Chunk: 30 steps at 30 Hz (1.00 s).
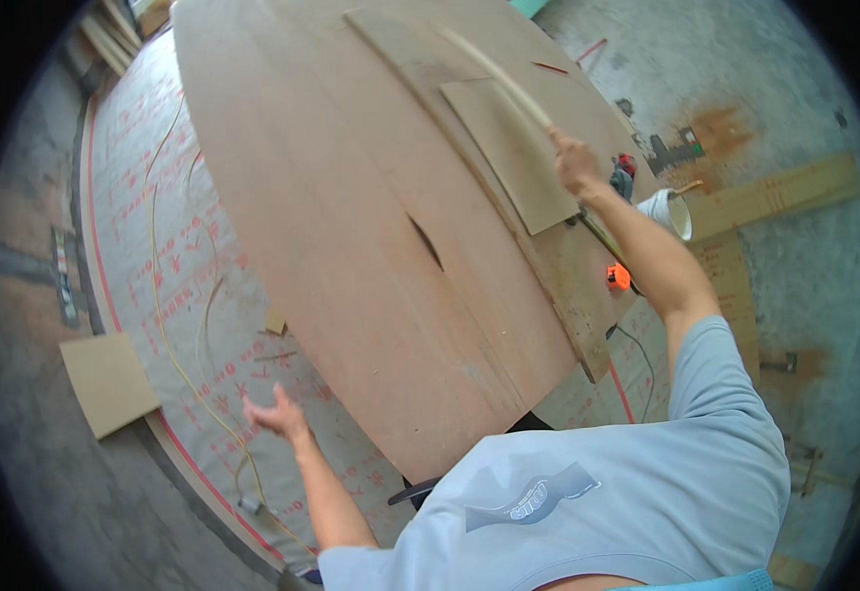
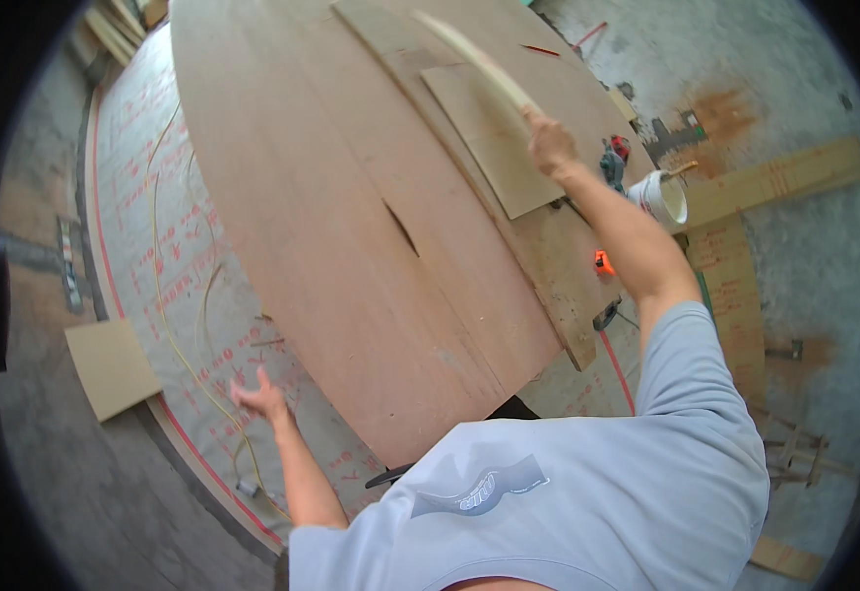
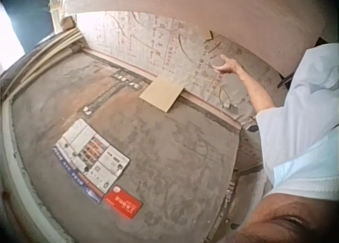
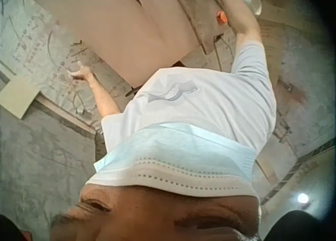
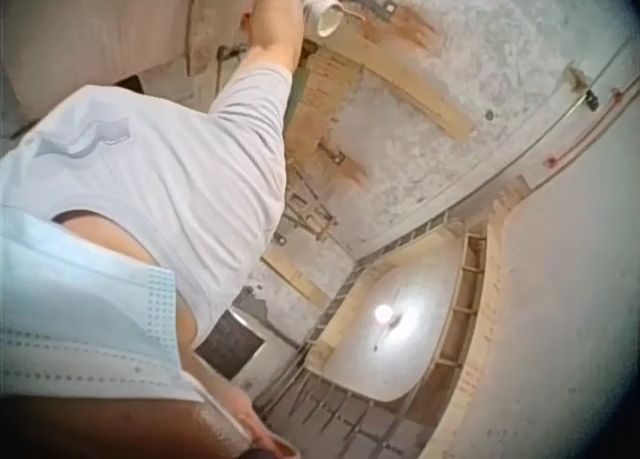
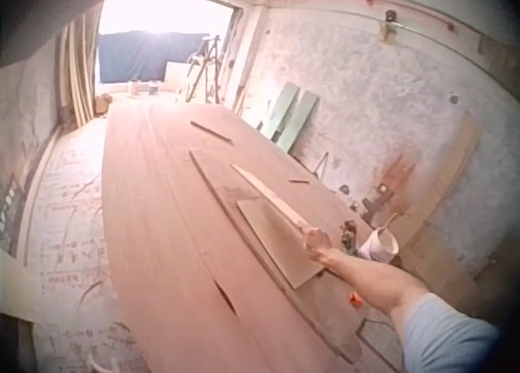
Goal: Measuring and cutting wooden panels and hammering wood pieces to a board in a workshop setting.
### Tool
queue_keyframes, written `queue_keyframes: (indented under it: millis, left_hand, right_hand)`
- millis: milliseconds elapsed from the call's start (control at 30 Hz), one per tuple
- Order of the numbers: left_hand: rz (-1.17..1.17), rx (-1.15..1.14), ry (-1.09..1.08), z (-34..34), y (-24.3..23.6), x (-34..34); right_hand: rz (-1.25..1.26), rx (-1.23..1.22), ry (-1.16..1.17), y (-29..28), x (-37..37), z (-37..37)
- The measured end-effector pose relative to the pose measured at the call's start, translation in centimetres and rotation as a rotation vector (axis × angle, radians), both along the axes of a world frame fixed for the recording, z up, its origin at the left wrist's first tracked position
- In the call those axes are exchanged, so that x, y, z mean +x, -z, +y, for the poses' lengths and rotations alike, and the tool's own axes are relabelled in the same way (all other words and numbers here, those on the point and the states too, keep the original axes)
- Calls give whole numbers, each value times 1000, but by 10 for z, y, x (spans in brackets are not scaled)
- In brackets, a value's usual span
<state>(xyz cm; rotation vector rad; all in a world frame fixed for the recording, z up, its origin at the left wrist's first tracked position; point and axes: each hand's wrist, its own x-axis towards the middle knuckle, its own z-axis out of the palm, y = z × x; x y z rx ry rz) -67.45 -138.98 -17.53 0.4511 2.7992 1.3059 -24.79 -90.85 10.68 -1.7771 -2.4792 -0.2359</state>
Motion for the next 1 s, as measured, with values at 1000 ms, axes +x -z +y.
queue_keyframes:
  millis: [1000]
  left_hand:
    - [-1163, 477, 289, 28, -251, 487]
  right_hand:
    - [1439, -1256, 9, 78, 192, -130]
